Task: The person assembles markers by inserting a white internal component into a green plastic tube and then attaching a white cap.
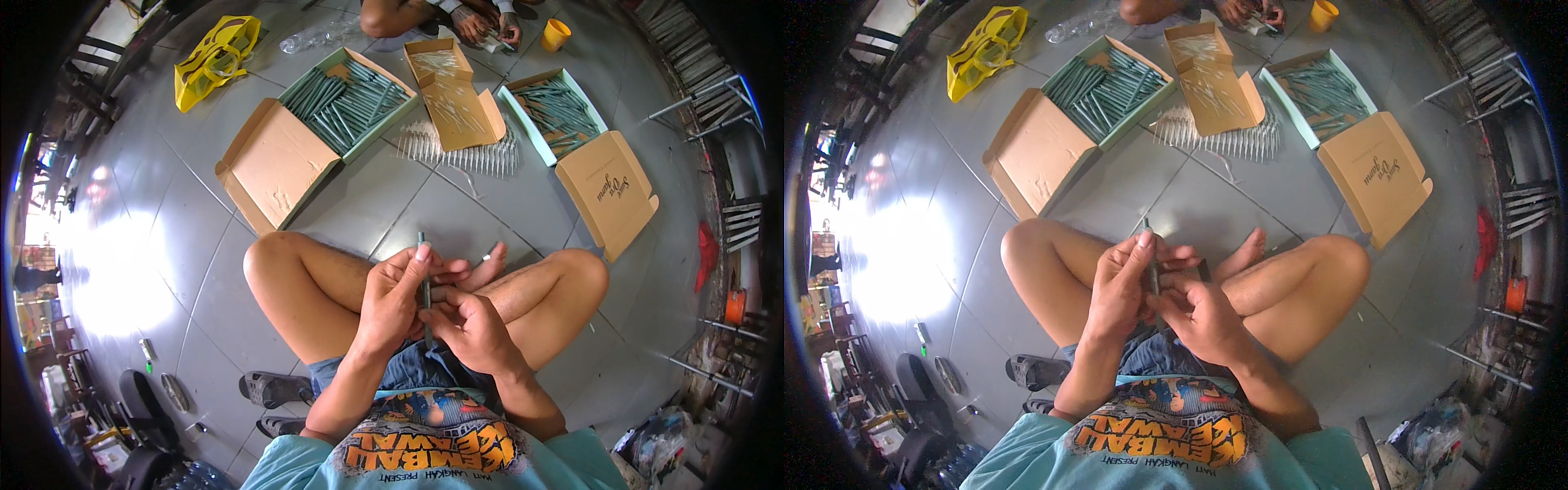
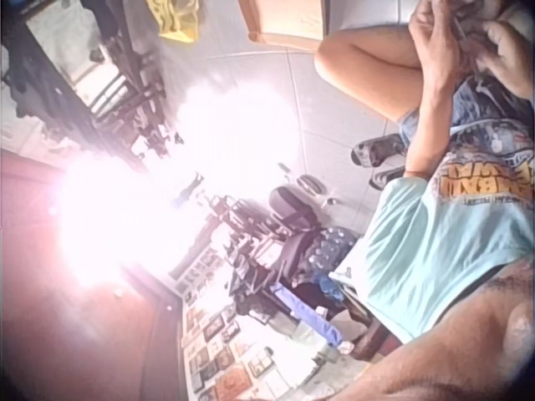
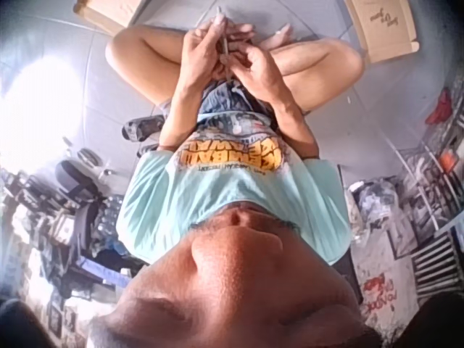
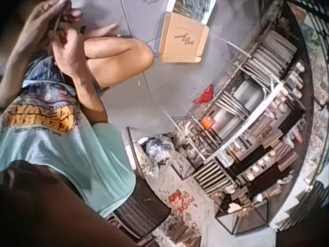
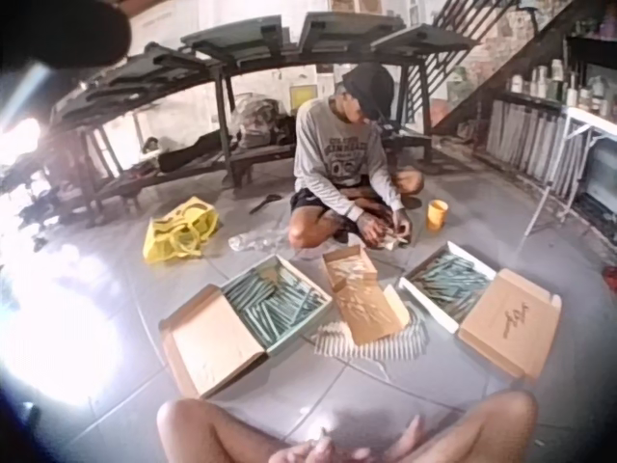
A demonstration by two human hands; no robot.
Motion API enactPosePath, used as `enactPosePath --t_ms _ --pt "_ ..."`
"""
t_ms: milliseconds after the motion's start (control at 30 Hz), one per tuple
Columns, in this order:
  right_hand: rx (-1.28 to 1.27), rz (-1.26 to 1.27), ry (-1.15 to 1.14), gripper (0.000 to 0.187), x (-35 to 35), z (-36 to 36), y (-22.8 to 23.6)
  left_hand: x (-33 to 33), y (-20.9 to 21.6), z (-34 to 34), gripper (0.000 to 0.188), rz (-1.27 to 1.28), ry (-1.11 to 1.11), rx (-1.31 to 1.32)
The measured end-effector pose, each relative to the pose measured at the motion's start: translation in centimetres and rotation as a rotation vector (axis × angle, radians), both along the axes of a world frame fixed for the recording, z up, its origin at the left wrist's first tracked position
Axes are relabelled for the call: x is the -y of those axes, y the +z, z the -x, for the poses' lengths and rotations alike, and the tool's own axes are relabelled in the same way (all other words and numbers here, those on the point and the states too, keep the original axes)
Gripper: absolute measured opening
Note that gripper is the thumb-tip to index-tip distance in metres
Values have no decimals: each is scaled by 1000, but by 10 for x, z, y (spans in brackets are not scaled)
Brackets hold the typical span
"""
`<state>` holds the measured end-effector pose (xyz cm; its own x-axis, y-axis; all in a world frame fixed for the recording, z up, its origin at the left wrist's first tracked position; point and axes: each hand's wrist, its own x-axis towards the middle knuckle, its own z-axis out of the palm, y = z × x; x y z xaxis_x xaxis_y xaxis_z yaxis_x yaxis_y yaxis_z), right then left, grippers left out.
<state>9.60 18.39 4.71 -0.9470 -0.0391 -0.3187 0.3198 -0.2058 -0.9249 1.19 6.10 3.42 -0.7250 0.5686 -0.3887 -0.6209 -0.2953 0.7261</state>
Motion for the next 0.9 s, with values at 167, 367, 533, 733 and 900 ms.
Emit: enactPosePath --t_ms 167,367,533,733,900 --pt "30 137 29 18 1 -7 -12 0 -1 4 39 -85 -39 45" --pt "3 19 99 20 -3 -7 -11 2 -5 4 40 -142 -77 129" --pt "41 72 8 22 -10 -9 -19 3 -14 -6 36 -34 -225 25" --pt "-49 -239 19 30 -11 -20 -35 9 -16 -8 35 72 -174 -34" --pt "-162 -616 -403 41 -47 -1 -33 4 -8 -9 33 364 -306 -270"
